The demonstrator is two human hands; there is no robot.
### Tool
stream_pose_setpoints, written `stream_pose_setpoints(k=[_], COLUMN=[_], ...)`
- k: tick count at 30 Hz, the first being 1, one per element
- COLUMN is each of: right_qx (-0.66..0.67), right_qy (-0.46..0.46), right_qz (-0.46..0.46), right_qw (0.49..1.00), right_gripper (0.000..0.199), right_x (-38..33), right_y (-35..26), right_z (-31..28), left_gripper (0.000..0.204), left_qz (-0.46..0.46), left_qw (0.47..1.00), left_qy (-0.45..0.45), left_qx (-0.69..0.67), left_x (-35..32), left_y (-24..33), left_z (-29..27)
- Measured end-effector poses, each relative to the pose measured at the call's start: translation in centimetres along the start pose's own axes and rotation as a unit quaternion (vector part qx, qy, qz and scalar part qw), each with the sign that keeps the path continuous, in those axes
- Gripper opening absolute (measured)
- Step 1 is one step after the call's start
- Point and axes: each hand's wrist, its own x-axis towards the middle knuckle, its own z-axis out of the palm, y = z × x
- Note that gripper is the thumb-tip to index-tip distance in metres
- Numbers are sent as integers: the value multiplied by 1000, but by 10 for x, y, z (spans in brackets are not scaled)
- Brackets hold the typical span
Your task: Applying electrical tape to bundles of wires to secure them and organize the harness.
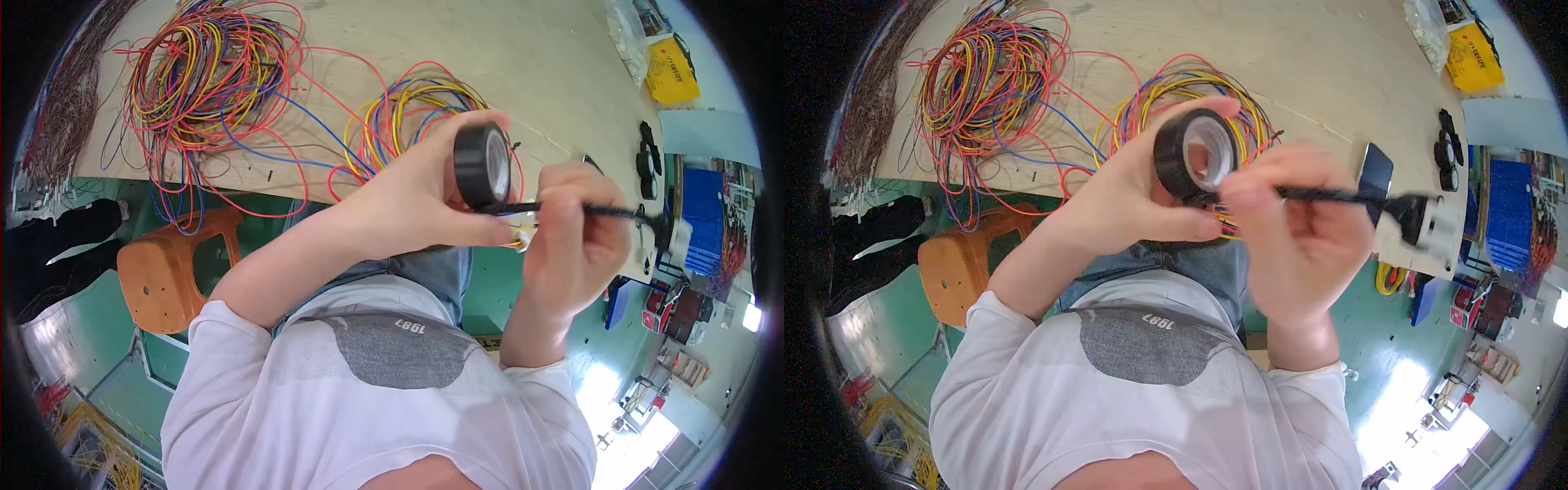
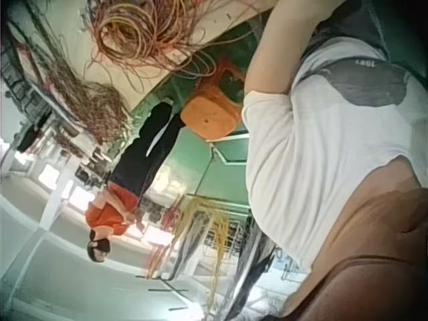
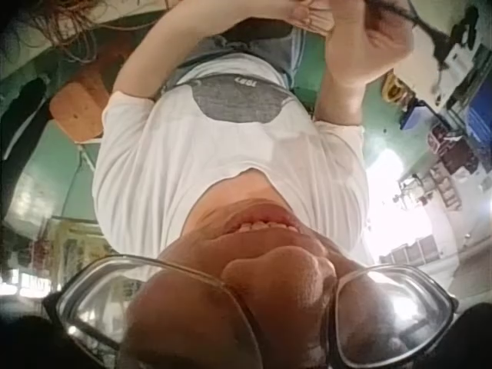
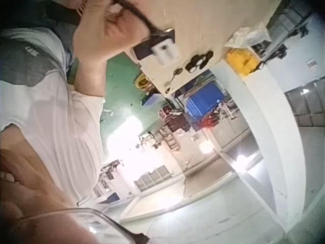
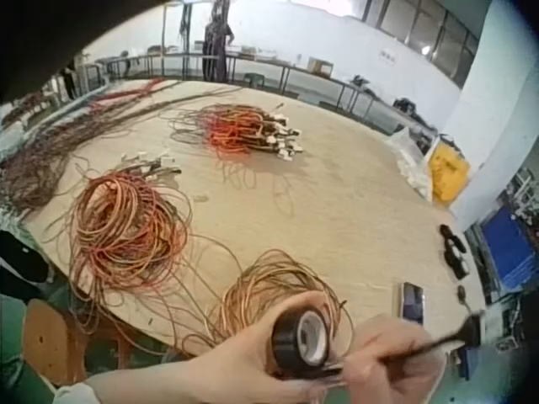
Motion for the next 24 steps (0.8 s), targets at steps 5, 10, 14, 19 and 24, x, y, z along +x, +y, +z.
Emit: stream_pose_setpoints(k=[5, 10, 14, 19, 24], right_qx=[115, 21, -39, -99, -212], right_qy=[100, 110, 51, -64, -188], right_qz=[112, 62, -23, 44, -93], right_qw=[982, 992, 998, 992, 954], right_gripper=[10, 11, 9, 14, 6], right_x=[7, 10, 11, 9, 2], right_y=[2, -1, -11, 1, 14], right_z=[-16, -24, -11, -4, 2], left_gripper=[60, 57, 32, 21, 56], left_qz=[14, 379, 219, 265, 164], left_qw=[988, 855, 963, 920, 928], left_qy=[69, -92, 58, 74, 115], left_qx=[-138, 341, 144, 280, 314], left_x=[-12, -10, -11, -3, -12], left_y=[5, -7, -21, -13, -15], left_z=[-5, -18, 0, -5, -10])
